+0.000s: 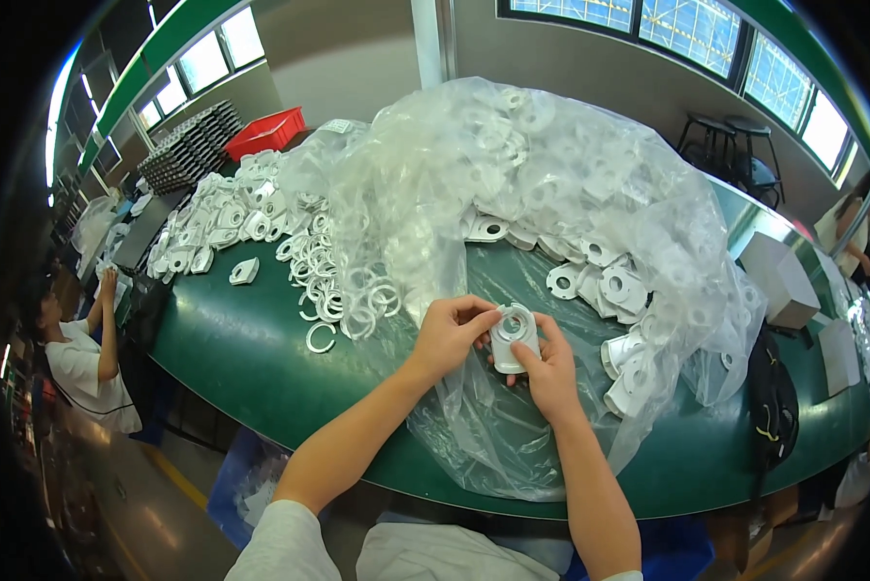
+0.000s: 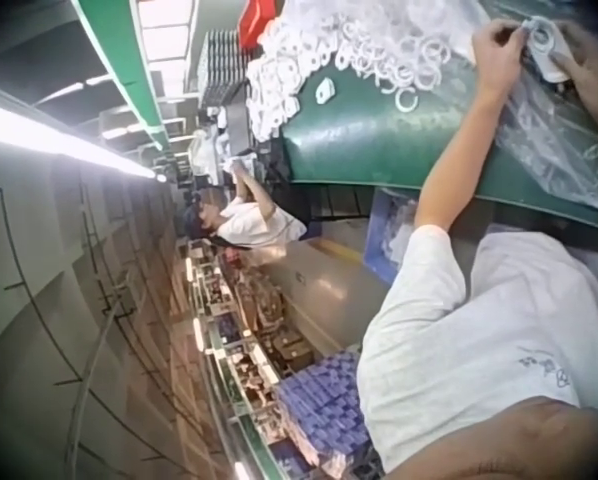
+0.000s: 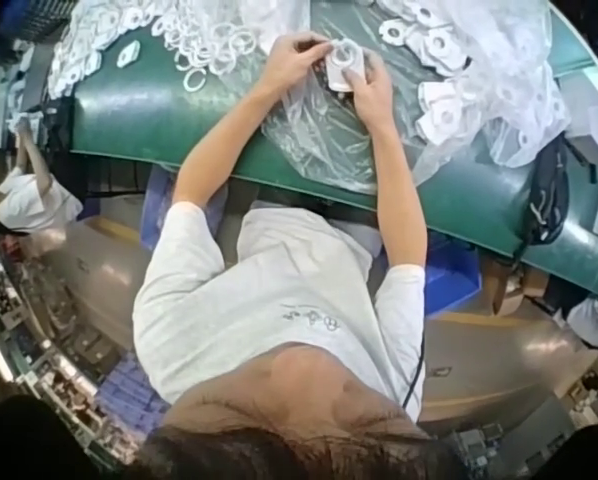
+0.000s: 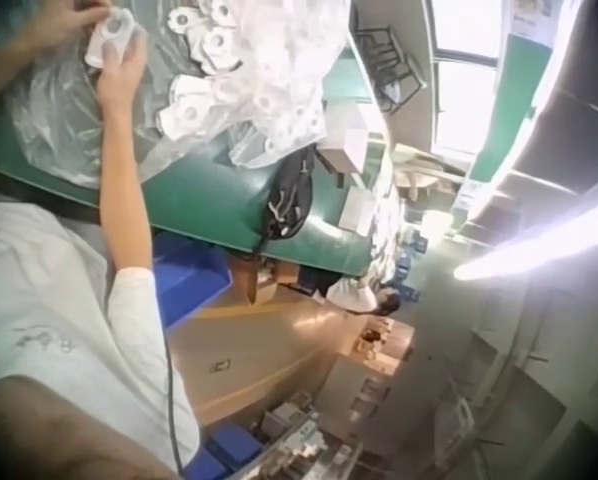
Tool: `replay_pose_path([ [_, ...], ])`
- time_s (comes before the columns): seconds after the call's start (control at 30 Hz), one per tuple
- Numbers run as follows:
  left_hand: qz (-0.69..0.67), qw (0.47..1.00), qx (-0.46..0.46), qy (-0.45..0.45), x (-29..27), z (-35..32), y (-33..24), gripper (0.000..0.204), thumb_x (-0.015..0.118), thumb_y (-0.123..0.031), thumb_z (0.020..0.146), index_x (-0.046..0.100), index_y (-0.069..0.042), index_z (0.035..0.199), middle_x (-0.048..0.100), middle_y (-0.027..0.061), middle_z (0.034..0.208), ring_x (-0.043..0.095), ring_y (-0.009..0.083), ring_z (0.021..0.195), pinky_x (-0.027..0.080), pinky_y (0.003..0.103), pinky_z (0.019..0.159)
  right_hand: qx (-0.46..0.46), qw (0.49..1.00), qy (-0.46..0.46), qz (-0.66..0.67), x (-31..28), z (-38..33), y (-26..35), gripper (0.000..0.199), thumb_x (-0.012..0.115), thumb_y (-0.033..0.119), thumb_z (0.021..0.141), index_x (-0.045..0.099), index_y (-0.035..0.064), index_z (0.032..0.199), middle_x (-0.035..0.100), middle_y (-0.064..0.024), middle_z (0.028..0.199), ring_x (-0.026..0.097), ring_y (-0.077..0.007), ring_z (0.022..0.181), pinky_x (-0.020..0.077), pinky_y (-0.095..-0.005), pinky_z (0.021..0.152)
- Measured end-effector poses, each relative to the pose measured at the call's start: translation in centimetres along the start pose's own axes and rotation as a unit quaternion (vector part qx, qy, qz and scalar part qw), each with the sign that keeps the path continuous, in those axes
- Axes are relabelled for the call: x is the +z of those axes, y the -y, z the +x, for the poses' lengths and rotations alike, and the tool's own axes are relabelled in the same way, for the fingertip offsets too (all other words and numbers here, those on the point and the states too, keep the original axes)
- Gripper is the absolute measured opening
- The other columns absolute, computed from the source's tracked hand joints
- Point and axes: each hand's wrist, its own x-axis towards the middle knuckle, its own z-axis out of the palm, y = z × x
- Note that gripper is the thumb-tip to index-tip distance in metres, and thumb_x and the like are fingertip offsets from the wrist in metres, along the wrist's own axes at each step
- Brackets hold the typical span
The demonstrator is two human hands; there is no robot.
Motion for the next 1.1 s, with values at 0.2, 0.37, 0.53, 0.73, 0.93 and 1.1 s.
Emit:
replay_pose_path([
  [0.2, -0.015, 1.000, 0.001, 0.005, 0.2, -0.1, -0.2, 0.014, 0.061, -0.007, 0.087, 0.064, 0.004, 0.096, 0.063, 0.0041, 0.074, 0.055, 0.0076, 0.062, 0.045, 0.021, 0.058, 0.006, 1.000, -0.009, 0.016, 0.2, 0.0, 0.5, 0.032, 0.049, 0.002, 0.089, 0.042, 0.0003, 0.120, 0.064, -0.0145, 0.095, 0.066, -0.0183, 0.075, 0.0477, -0.0235, 0.049],
  [0.37, 0.024, 1.000, 0.014, 0.000, 0.8, -0.6, -0.4, 0.014, 0.059, -0.004, 0.087, 0.064, 0.004, 0.097, 0.064, 0.0051, 0.076, 0.057, 0.0078, 0.063, 0.047, 0.022, 0.058, -0.008, 1.000, -0.014, -0.014, -0.1, 0.0, 0.5, 0.024, 0.047, 0.011, 0.093, 0.048, 0.0005, 0.114, 0.064, -0.0128, 0.093, 0.066, -0.0173, 0.074, 0.0464, -0.0221, 0.047],
  [0.53, 0.098, 0.990, 0.103, -0.010, 1.5, -1.0, -0.8, 0.014, 0.060, -0.002, 0.084, 0.064, 0.004, 0.096, 0.065, 0.0076, 0.081, 0.061, 0.0111, 0.066, 0.048, 0.023, 0.058, -0.003, 0.999, -0.035, 0.000, -0.1, 0.1, 0.1, 0.028, 0.043, 0.025, 0.097, 0.055, 0.0008, 0.105, 0.064, -0.0094, 0.088, 0.065, -0.0154, 0.070, 0.0448, -0.0208, 0.046],
  [0.73, 0.095, 0.985, 0.139, 0.029, 1.4, -1.0, -1.7, 0.021, 0.058, -0.003, 0.086, 0.065, 0.000, 0.105, 0.061, 0.0062, 0.094, 0.059, 0.0113, 0.088, 0.048, 0.025, 0.074, -0.034, 0.997, -0.016, -0.075, 0.3, -0.2, 0.3, 0.029, 0.045, 0.027, 0.098, 0.059, 0.0019, 0.099, 0.063, -0.0042, 0.082, 0.062, -0.0105, 0.064, 0.0413, -0.0197, 0.046],
  [0.93, 0.049, 0.991, 0.103, 0.074, 0.5, -0.7, -1.2, 0.017, 0.059, -0.001, 0.085, 0.067, 0.002, 0.101, 0.061, 0.0072, 0.096, 0.060, 0.0124, 0.086, 0.049, 0.025, 0.076, -0.027, 0.996, -0.002, -0.082, 0.4, -0.3, 0.0, 0.027, 0.047, 0.028, 0.096, 0.060, 0.0037, 0.099, 0.062, -0.0025, 0.084, 0.061, -0.0093, 0.068, 0.0414, -0.0195, 0.049],
  [1.1, -0.022, 0.991, 0.073, 0.108, 0.3, -0.6, -2.2, 0.016, 0.060, 0.000, 0.085, 0.067, 0.003, 0.099, 0.061, 0.0066, 0.094, 0.060, 0.0128, 0.084, 0.049, 0.025, 0.076, -0.039, 0.996, 0.005, -0.077, 0.7, -0.5, 0.5, 0.026, 0.048, 0.024, 0.096, 0.060, 0.0020, 0.097, 0.061, -0.0024, 0.084, 0.059, -0.0090, 0.071, 0.0431, -0.0206, 0.053],
])
